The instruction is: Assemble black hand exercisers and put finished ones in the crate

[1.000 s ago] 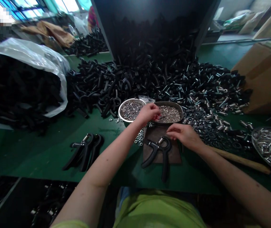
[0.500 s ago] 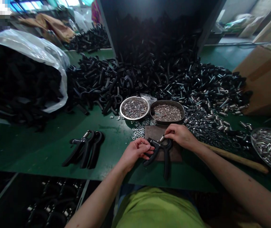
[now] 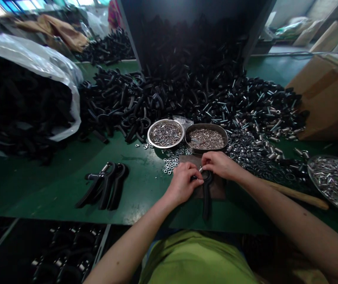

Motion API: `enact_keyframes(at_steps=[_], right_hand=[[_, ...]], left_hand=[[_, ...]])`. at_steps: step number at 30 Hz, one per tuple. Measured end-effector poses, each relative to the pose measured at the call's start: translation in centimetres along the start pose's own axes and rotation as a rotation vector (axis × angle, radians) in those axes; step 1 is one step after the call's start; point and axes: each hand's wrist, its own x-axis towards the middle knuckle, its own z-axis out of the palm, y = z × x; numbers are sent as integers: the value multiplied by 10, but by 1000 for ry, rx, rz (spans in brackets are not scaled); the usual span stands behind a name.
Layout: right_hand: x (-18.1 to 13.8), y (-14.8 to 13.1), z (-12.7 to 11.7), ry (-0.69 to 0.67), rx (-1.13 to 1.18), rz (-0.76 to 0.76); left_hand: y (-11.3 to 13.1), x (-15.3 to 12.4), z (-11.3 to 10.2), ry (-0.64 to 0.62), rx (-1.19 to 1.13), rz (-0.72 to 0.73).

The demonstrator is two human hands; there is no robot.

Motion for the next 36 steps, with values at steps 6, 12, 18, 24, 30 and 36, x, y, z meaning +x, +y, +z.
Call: enact_keyframes(at_steps=[6, 12, 18, 24, 30, 36], right_hand=[[-13, 6, 3, 85, 49, -16], [-47, 18, -7, 311, -88, -66], [-106, 60, -4, 375, -310, 22], [-132, 93, 11, 402, -501, 106], [-127, 89, 16, 380, -715, 115], [-127, 59, 9, 414, -545, 146]], left_hand=[[0, 2, 5, -36, 65, -31], [5, 9, 1, -101, 141, -2], [6, 6, 5, -81, 124, -24], [7, 0, 8, -41, 226, 43], [10, 5, 7, -125, 349, 116], [-2, 4, 11, -69, 135, 72]])
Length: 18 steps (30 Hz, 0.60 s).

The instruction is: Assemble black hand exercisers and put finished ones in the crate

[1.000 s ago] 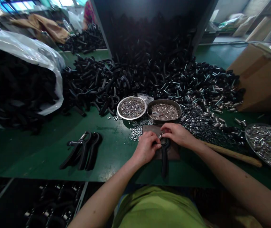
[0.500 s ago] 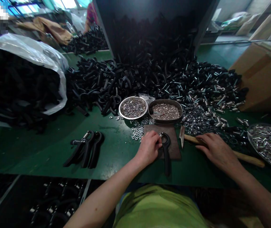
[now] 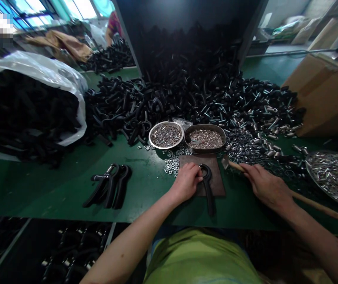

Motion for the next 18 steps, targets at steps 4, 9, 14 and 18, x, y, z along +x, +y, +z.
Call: enact_keyframes(at_steps=[4, 9, 14, 18], right_hand=[[11, -33, -29, 137, 429, 30], [18, -58, -28, 135, 422, 1], [18, -59, -35, 102, 460, -10], [15, -60, -35, 222, 433, 19]], left_hand=[[-1, 1, -1, 2, -92, -3], [2, 2, -3, -8, -114, -17], [3, 3, -5, -20, -120, -24], [4, 4, -6, -37, -118, -21]])
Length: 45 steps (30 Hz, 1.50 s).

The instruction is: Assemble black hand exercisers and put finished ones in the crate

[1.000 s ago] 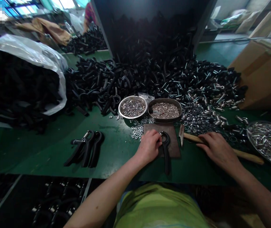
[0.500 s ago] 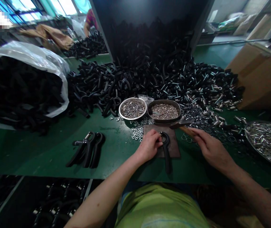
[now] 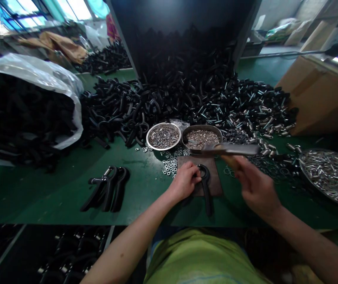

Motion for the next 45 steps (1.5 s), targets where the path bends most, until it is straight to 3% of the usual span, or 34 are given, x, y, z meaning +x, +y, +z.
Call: enact_keyframes(at_steps=[4, 10, 15, 18, 21, 25, 30, 33, 37, 39, 42, 45], right_hand=[[-7, 12, 15, -258, -121, -25], [-35, 42, 17, -134, -420, -63], [-58, 72, 18, -154, -584, -140], [-56, 77, 14, -179, -597, -159], [-29, 67, 10, -144, -495, -159], [46, 42, 23, -66, -245, -146], [134, 26, 69, -253, -307, -127], [151, 26, 85, -308, -325, -130], [148, 23, 75, -297, -325, -137], [138, 16, 62, -216, -188, -104], [110, 1, 43, -92, 395, 44], [72, -14, 33, -114, 885, 200]], left_hand=[[2, 0, -1, -5, 15, 17], [2, 0, -2, -17, 53, 58], [3, 3, -2, -29, 77, 44], [0, 3, -3, -16, -4, 1], [-6, -1, -5, 26, -116, -63], [-13, -7, -5, 101, -199, -110], [-15, -11, -3, 140, -214, -143], [-15, -14, -2, 155, -213, -144], [-17, -16, -1, 154, -210, -153], [-18, -16, -1, 158, -208, -155], [-18, -15, 0, 161, -192, -137], [-18, -15, 2, 169, -155, -117]])
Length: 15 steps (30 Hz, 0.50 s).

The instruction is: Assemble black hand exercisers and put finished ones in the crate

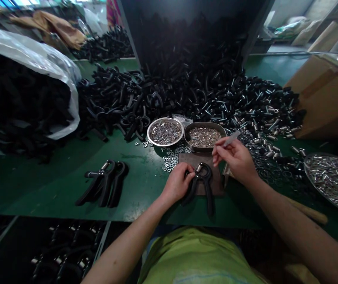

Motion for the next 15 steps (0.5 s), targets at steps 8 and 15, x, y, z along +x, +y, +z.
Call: enact_keyframes(at_steps=[8, 15], right_hand=[[-44, 23, 19, 9, 75, 100], [-52, 33, 27, -3, -129, 59]], left_hand=[[-1, -2, 5, 24, 87, 45], [-2, -3, 7, 32, 80, 45]])
